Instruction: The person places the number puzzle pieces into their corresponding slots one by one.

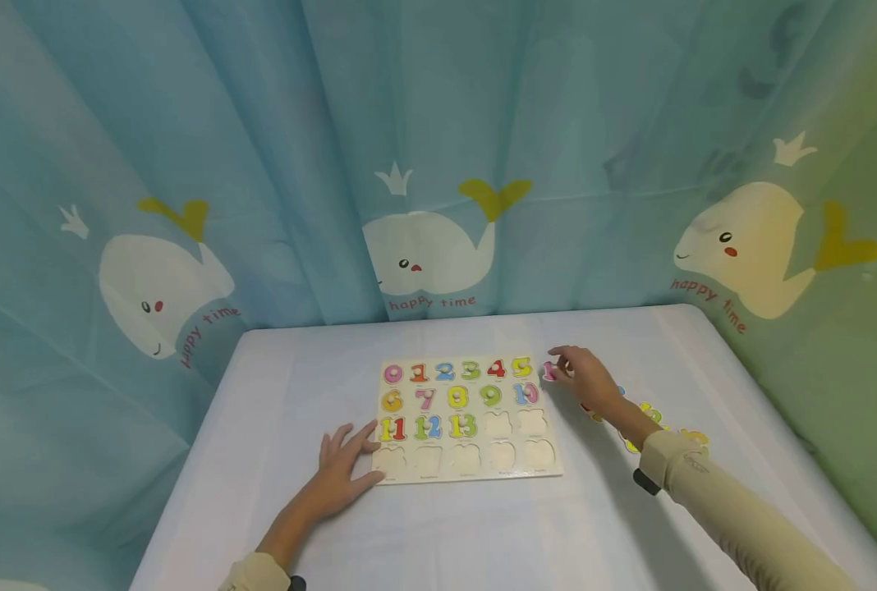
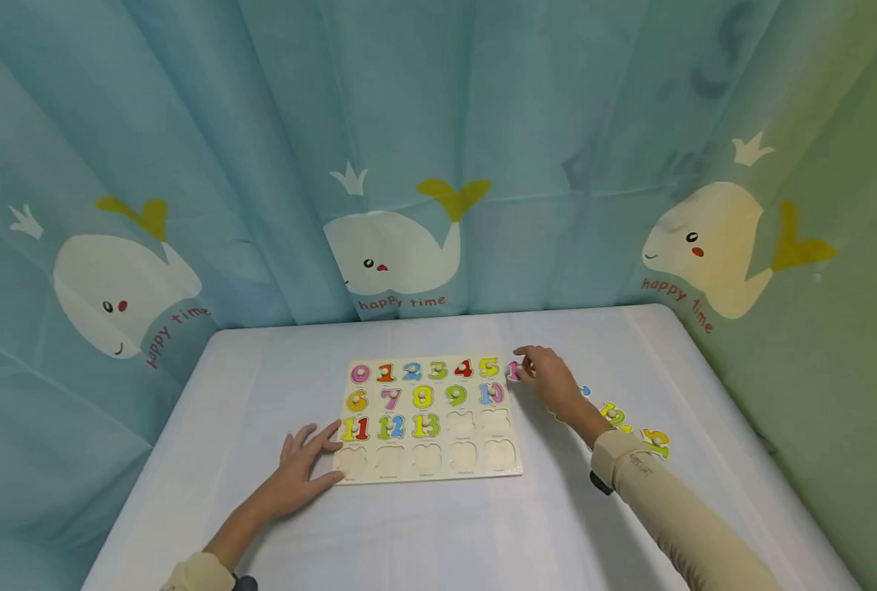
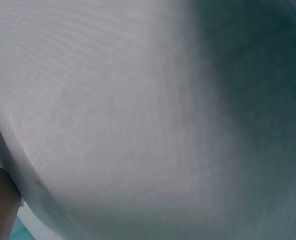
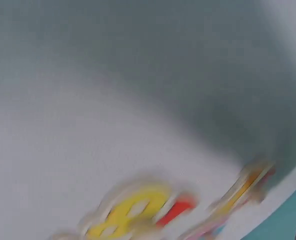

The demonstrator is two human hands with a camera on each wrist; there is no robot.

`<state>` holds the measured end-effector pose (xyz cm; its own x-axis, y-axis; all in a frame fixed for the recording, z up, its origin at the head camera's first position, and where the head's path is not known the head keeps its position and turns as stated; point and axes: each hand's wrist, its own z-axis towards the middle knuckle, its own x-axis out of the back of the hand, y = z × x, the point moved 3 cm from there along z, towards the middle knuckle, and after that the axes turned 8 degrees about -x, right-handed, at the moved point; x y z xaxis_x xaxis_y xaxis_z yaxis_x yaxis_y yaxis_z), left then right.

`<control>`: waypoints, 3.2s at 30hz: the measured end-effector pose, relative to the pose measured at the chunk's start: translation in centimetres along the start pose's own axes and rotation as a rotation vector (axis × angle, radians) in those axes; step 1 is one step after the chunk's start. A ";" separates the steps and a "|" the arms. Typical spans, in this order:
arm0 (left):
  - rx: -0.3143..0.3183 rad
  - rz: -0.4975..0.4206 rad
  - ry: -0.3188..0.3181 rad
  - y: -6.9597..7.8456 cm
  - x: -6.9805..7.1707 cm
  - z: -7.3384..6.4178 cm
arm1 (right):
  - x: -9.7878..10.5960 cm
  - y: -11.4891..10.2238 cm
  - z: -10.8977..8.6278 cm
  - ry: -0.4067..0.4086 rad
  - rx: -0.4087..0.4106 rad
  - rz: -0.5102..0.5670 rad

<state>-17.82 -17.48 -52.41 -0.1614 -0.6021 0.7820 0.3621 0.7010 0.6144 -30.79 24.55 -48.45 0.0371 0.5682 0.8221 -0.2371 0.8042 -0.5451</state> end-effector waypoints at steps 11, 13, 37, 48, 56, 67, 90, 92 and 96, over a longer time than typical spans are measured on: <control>-0.026 0.018 0.048 -0.1 -0.2 0.0 | -5.1 -6.1 -3.7 -0.184 0.109 0.001; -0.029 0.018 0.052 -0.1 -0.3 0.0 | -5.7 -6.6 -4.2 -0.193 0.078 0.002; -0.024 0.010 0.043 0.2 0.1 0.0 | -8.2 -7.8 -5.1 -0.139 0.082 0.031; -0.008 0.016 0.029 -0.1 -0.2 0.2 | -8.0 -7.8 -5.0 -0.190 -0.014 0.129; -0.014 0.022 0.037 0.1 -0.1 0.1 | -6.9 -6.8 -5.2 -0.197 -0.085 0.201; -0.015 0.031 0.047 -0.1 -0.2 0.3 | -3.3 -2.7 -5.8 -0.049 -0.126 0.121; -0.057 0.014 0.064 -0.4 -0.2 0.1 | 1.3 2.5 -8.6 0.211 -0.158 0.087; -0.063 0.007 0.069 -0.4 -0.2 0.1 | 1.7 3.1 -8.8 0.212 -0.186 0.079; -0.068 0.007 0.069 -0.3 -0.2 0.1 | 2.5 4.1 -9.3 0.204 -0.241 0.057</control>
<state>-18.02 -17.56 -52.72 -0.0959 -0.6241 0.7754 0.4250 0.6788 0.5989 -22.68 30.87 -50.13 0.2298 0.6173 0.7525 -0.0083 0.7744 -0.6327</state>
